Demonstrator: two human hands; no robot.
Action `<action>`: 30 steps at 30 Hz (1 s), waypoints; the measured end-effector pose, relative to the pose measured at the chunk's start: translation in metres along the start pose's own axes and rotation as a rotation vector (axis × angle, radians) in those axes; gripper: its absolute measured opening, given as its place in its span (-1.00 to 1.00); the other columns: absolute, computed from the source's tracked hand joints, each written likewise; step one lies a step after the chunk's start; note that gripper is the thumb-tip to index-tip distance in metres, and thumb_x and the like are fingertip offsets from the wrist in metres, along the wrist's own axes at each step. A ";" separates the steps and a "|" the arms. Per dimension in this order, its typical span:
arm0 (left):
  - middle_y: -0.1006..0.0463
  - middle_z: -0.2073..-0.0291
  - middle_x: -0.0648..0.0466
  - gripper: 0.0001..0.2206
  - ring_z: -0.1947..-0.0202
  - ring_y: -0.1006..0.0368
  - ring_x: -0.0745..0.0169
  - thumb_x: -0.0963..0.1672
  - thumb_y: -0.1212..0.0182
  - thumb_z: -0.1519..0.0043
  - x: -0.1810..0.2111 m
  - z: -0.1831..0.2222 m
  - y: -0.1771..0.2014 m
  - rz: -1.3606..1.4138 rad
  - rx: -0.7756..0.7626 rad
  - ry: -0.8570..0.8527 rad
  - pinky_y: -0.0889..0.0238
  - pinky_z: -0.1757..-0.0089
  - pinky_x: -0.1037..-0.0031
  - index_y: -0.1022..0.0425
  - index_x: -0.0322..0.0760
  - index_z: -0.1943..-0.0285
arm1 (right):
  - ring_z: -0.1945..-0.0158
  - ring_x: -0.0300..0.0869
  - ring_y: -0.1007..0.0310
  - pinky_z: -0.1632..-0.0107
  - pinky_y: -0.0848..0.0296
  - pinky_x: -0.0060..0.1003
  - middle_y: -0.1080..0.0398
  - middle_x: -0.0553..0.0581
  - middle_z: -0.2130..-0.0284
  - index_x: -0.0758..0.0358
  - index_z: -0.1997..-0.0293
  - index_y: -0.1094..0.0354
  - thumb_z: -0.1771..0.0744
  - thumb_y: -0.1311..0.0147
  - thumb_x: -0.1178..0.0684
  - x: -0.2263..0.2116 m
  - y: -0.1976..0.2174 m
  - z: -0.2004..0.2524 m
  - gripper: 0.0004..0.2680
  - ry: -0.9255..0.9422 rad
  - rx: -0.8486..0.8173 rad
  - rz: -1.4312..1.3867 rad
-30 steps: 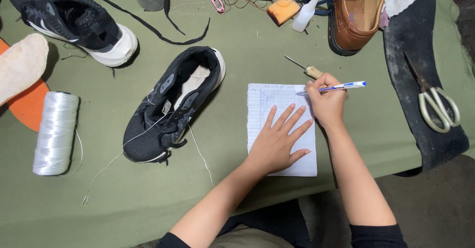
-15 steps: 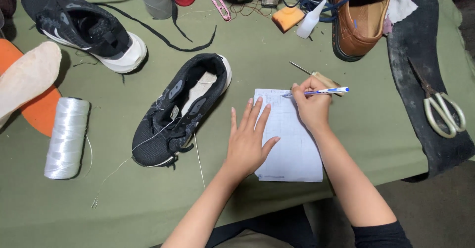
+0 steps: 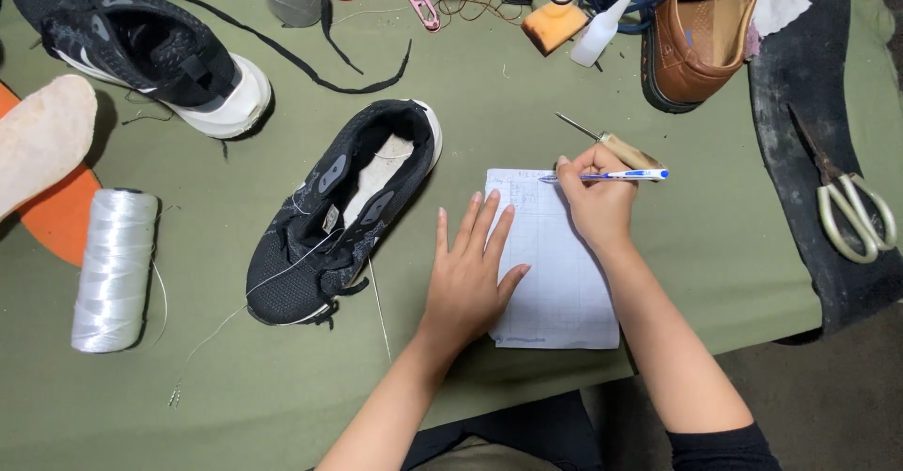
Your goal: Writing notes or order details on a piece of paper using a pen at a shoe repair workbench.
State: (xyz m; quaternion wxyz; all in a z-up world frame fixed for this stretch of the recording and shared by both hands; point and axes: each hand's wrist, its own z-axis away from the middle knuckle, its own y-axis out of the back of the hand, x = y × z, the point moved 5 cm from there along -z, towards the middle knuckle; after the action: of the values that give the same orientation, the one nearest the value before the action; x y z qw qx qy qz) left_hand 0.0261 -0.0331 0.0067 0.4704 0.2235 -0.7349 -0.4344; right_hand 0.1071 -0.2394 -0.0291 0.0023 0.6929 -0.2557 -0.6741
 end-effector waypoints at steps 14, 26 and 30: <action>-0.03 -0.52 -0.20 -0.38 -0.55 0.14 -0.14 0.10 0.03 -0.37 -0.002 0.000 -0.002 0.022 -0.022 0.007 0.49 -0.35 -0.26 -0.12 -0.30 -0.52 | 0.69 -0.40 -0.06 0.56 -0.02 -0.53 -0.24 0.04 0.78 0.25 0.46 -0.35 -0.34 -0.20 0.22 0.012 0.000 -0.001 -0.84 0.015 -0.004 0.006; -0.26 -0.34 -0.27 -0.58 -0.45 -0.09 -0.24 -0.08 -0.11 -0.35 -0.011 0.004 0.015 0.262 0.164 0.109 0.25 -0.36 -0.12 -0.33 -0.41 -0.34 | 0.67 -0.40 -0.07 0.57 -0.08 -0.56 -0.20 0.03 0.68 0.22 0.21 -0.27 -0.41 -0.13 0.18 0.003 0.012 -0.003 -0.90 -0.038 0.133 -0.548; -0.26 -0.34 -0.25 -0.59 -0.46 -0.08 -0.22 -0.09 -0.13 -0.35 -0.009 0.004 0.017 0.235 0.154 0.108 0.24 -0.38 -0.06 -0.32 -0.39 -0.35 | 0.56 -0.37 -0.22 0.47 -0.25 -0.54 -0.32 0.07 0.56 0.29 0.18 -0.34 -0.40 -0.22 0.14 -0.007 0.013 0.002 -0.89 0.005 0.092 -0.451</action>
State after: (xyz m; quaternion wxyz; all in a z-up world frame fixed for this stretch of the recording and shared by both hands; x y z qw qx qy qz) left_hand 0.0283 -0.0157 0.0162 0.5382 0.1944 -0.7608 -0.3062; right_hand 0.1012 -0.2472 -0.0182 -0.1794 0.7336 -0.1249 -0.6435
